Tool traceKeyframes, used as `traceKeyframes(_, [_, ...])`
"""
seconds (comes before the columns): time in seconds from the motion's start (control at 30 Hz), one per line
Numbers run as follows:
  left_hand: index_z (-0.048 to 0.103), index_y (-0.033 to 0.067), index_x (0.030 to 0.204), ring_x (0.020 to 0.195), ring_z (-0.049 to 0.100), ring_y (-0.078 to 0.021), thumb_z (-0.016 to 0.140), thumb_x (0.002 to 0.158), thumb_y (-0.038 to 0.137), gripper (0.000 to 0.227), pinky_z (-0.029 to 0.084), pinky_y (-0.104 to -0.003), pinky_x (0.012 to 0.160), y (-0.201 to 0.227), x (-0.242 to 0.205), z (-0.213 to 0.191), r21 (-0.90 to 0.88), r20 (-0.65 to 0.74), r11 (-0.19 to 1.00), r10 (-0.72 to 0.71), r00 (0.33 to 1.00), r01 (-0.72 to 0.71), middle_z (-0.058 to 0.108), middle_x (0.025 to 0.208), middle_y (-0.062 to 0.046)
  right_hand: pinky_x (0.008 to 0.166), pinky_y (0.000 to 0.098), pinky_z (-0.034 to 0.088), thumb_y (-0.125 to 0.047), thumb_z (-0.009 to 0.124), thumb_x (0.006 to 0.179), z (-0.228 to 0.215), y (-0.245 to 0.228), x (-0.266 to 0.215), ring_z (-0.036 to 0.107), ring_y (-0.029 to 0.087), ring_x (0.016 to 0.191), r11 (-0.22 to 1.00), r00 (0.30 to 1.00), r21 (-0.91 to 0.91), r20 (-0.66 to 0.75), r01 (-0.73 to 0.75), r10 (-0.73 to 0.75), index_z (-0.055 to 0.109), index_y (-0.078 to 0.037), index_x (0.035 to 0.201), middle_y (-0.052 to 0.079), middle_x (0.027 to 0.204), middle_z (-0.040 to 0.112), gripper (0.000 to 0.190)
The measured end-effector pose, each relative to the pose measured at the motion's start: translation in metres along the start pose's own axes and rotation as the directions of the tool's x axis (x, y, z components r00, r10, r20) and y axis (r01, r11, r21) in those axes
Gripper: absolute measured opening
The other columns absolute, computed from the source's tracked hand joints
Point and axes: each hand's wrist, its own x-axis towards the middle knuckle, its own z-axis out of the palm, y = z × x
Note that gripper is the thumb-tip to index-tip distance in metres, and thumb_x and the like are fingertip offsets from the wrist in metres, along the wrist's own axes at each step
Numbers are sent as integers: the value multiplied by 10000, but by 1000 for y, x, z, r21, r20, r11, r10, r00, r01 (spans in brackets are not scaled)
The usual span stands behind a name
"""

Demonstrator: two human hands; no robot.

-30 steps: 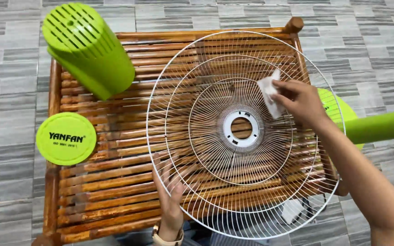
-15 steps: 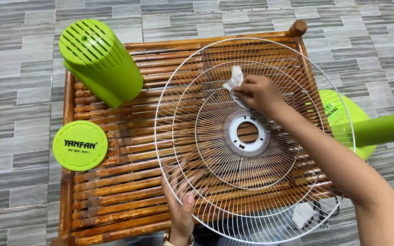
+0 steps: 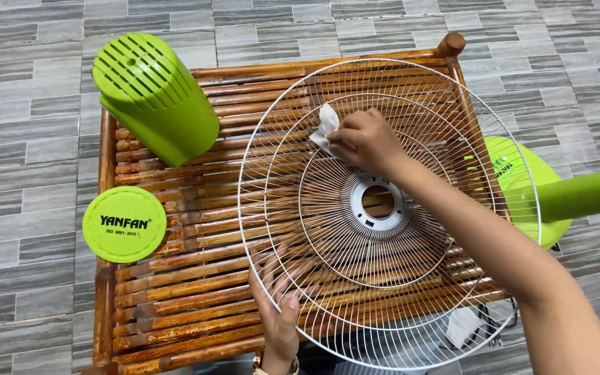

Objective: Cleaning a metal fan grill by wiping it thoroughly with a cloth.

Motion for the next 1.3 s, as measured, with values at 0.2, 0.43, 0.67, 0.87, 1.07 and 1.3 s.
traceKeyframes(0.2, [-26,229,1601,1120,629,-406,426,762,20,976,528,-191,534,3,2,3,-5,14,1000,30,999,-30,205,1632,-254,726,250,416,-283,734,872,3,-8,8,577,106,723,983,991,-158,-76,98,-111,691,-144,856,-1,877,706,146])
traceKeyframes(0.43, [-51,230,1603,1081,654,-319,468,826,-3,962,494,-161,507,-11,-6,-8,-19,28,999,30,999,-30,191,1646,-213,689,254,382,-351,641,945,-16,16,9,471,110,682,937,976,-331,-140,115,-169,641,-145,885,-1,817,592,215])
traceKeyframes(0.67, [-20,206,1602,1236,602,-427,493,833,59,936,602,-278,678,9,2,4,-45,41,998,34,999,-32,246,1626,-209,748,282,459,-60,727,879,-50,47,-9,534,195,810,979,964,30,-170,-203,205,674,-45,922,97,905,642,70])
traceKeyframes(0.87, [-24,212,1606,1233,602,-438,496,856,70,923,568,-197,581,6,1,3,-49,41,998,42,998,-40,244,1630,-213,741,276,418,-193,769,825,-28,7,-2,531,158,793,999,995,50,-96,-19,24,677,-117,890,39,867,657,135])
traceKeyframes(1.07, [-16,219,1599,1215,610,-435,523,858,113,922,599,-380,731,1,-2,0,-5,30,999,36,999,-36,219,1637,-214,769,265,415,-358,656,925,-2,-13,10,566,118,758,947,982,-276,-37,166,-183,664,-143,934,-5,886,670,215])
traceKeyframes(1.3, [-17,196,1588,1273,555,-462,520,818,67,949,668,-458,829,-4,-4,-5,40,29,999,17,999,-19,223,1621,-220,749,212,447,-345,548,999,4,-8,15,593,94,745,834,952,-480,8,273,-307,660,-157,983,-26,902,691,219])
